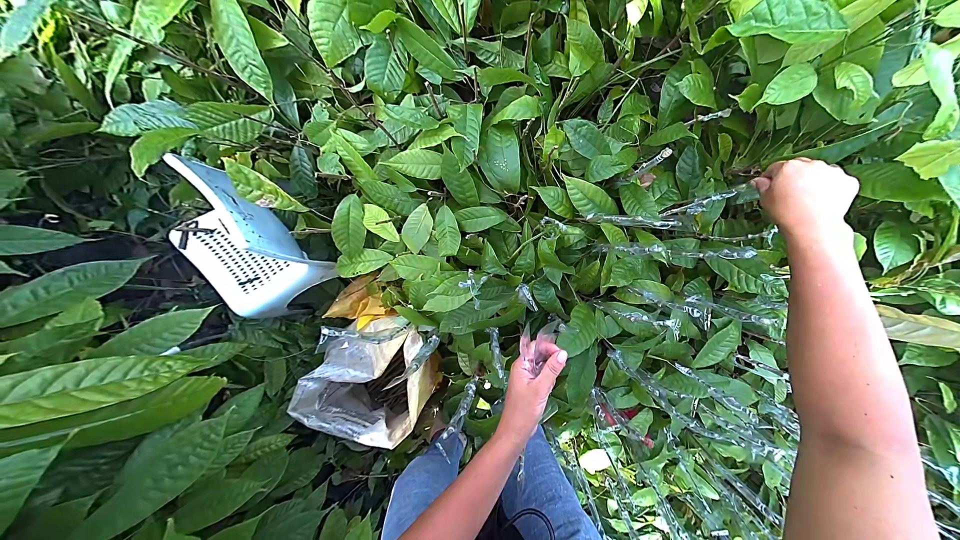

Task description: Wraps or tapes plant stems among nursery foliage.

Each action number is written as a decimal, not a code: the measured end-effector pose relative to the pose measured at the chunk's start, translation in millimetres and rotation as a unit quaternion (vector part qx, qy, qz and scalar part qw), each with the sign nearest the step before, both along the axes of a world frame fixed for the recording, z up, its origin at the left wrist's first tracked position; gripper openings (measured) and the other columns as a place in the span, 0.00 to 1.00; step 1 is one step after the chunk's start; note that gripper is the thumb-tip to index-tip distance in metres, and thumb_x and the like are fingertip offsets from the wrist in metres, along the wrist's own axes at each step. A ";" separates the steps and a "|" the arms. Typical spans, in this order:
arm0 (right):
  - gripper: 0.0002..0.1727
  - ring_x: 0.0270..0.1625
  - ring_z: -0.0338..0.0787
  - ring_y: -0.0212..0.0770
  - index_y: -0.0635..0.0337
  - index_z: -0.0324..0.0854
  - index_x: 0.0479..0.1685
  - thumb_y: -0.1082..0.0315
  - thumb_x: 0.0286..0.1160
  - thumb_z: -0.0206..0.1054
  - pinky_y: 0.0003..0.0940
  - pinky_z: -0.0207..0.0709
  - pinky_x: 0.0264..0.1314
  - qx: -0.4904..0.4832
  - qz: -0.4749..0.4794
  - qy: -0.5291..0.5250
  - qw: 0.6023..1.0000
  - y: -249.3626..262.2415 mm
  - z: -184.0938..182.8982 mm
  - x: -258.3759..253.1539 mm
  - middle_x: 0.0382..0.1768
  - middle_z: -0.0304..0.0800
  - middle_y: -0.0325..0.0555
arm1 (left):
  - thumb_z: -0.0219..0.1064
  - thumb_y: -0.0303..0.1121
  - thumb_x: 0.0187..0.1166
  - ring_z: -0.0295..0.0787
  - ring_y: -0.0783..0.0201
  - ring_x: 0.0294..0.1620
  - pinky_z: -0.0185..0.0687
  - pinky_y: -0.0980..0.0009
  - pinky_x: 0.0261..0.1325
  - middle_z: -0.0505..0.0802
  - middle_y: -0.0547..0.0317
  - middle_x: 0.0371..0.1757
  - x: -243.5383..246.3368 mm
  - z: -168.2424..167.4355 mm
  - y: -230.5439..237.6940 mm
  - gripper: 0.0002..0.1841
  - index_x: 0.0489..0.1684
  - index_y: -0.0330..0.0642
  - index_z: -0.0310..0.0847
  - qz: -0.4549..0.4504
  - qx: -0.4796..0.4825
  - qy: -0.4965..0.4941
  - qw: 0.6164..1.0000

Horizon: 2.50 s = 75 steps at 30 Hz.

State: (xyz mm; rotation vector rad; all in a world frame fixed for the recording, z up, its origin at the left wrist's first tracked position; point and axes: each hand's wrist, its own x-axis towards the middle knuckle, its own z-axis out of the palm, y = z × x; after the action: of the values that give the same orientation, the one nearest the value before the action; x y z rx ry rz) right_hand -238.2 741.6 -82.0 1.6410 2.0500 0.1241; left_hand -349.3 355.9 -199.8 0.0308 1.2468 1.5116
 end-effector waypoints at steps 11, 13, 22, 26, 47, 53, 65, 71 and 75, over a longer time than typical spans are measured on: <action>0.21 0.66 0.83 0.80 0.72 0.86 0.57 0.60 0.89 0.58 0.80 0.72 0.57 -0.011 0.007 0.003 1.000 2.7 -21.1 -2.2 0.61 0.85 0.77 | 0.63 0.22 0.79 0.71 0.82 0.21 0.68 0.86 0.26 0.85 0.71 0.29 0.9 1.3 -0.6 0.04 0.38 0.42 0.81 0.004 -0.003 0.004 1.000; 0.21 0.65 0.84 0.82 0.70 0.86 0.57 0.58 0.89 0.60 0.82 0.71 0.56 -0.044 -0.003 0.005 0.999 2.4 -32.9 -6.1 0.60 0.86 0.79 | 0.63 0.22 0.78 0.71 0.82 0.21 0.68 0.86 0.26 0.86 0.71 0.29 1.3 1.1 -0.9 0.04 0.37 0.42 0.82 0.007 -0.004 0.001 1.000; 0.16 0.75 0.79 0.72 0.76 0.84 0.59 0.72 0.83 0.59 0.74 0.66 0.72 -0.127 0.002 -0.114 0.985 -23.2 -87.6 -42.9 0.68 0.84 0.72 | 0.62 0.22 0.78 0.73 0.82 0.21 0.69 0.86 0.26 0.86 0.72 0.28 -4.3 4.1 -2.1 0.05 0.37 0.43 0.82 0.009 -0.004 0.002 1.000; 0.17 0.77 0.77 0.72 0.79 0.81 0.62 0.76 0.81 0.58 0.69 0.72 0.69 -0.136 0.037 -0.119 0.983 -30.8 -117.8 -49.2 0.75 0.75 0.73 | 0.62 0.22 0.78 0.72 0.82 0.21 0.69 0.86 0.26 0.85 0.72 0.28 -7.4 4.5 -2.1 0.04 0.38 0.42 0.81 0.015 -0.015 -0.002 1.000; 0.23 0.86 0.68 0.65 0.71 0.74 0.78 0.76 0.87 0.53 0.60 0.60 0.88 -0.061 -0.254 0.383 0.886 -128.4 -271.9 -15.2 0.83 0.70 0.68 | 0.38 0.33 0.94 0.81 0.78 0.25 0.82 0.83 0.34 0.87 0.64 0.39 -12.8 7.2 -4.9 0.18 0.49 0.37 0.75 -0.021 -0.031 -0.052 0.998; 0.24 0.73 0.79 0.47 0.74 0.61 0.81 0.68 0.95 0.45 0.38 0.74 0.74 0.012 -0.447 0.729 0.518 -221.7 -192.2 -16.9 0.75 0.72 0.66 | 0.50 0.25 0.92 0.89 0.70 0.33 0.88 0.76 0.38 0.87 0.60 0.35 -19.1 14.6 19.3 0.09 0.53 0.35 0.76 0.083 -0.084 -0.131 0.984; 0.09 0.40 0.89 0.26 0.65 0.79 0.49 0.73 0.86 0.53 0.23 0.84 0.45 -0.213 -0.314 0.802 0.461 -310.7 -105.9 -19.4 0.40 0.90 0.39 | 0.56 0.22 0.87 0.93 0.66 0.39 0.90 0.70 0.47 0.93 0.56 0.38 16.5 18.9 14.1 0.06 0.52 0.32 0.77 0.011 -0.046 -0.047 0.998; 0.10 0.47 0.92 0.31 0.67 0.83 0.50 0.76 0.85 0.55 0.24 0.85 0.49 -0.209 -0.370 0.816 0.391 -330.7 -100.8 -5.3 0.51 0.94 0.48 | 0.57 0.22 0.86 0.92 0.68 0.44 0.89 0.71 0.53 0.93 0.57 0.41 26.3 20.8 8.4 0.09 0.49 0.30 0.84 -0.002 -0.024 -0.037 0.999; 0.10 0.45 0.94 0.32 0.62 0.79 0.43 0.75 0.86 0.50 0.30 0.87 0.57 -0.184 -0.263 0.823 0.469 -308.8 -95.4 16.9 0.38 0.94 0.40 | 0.56 0.27 0.86 0.90 0.70 0.49 0.86 0.73 0.58 0.92 0.57 0.49 26.1 14.0 -1.0 0.12 0.54 0.28 0.83 -0.052 -0.006 0.062 0.997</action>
State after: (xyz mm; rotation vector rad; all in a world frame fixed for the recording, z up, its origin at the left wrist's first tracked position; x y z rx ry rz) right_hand -221.2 432.8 -177.4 2.0001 1.7432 -2.8830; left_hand -323.2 355.0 -185.8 0.1818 1.3320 1.4301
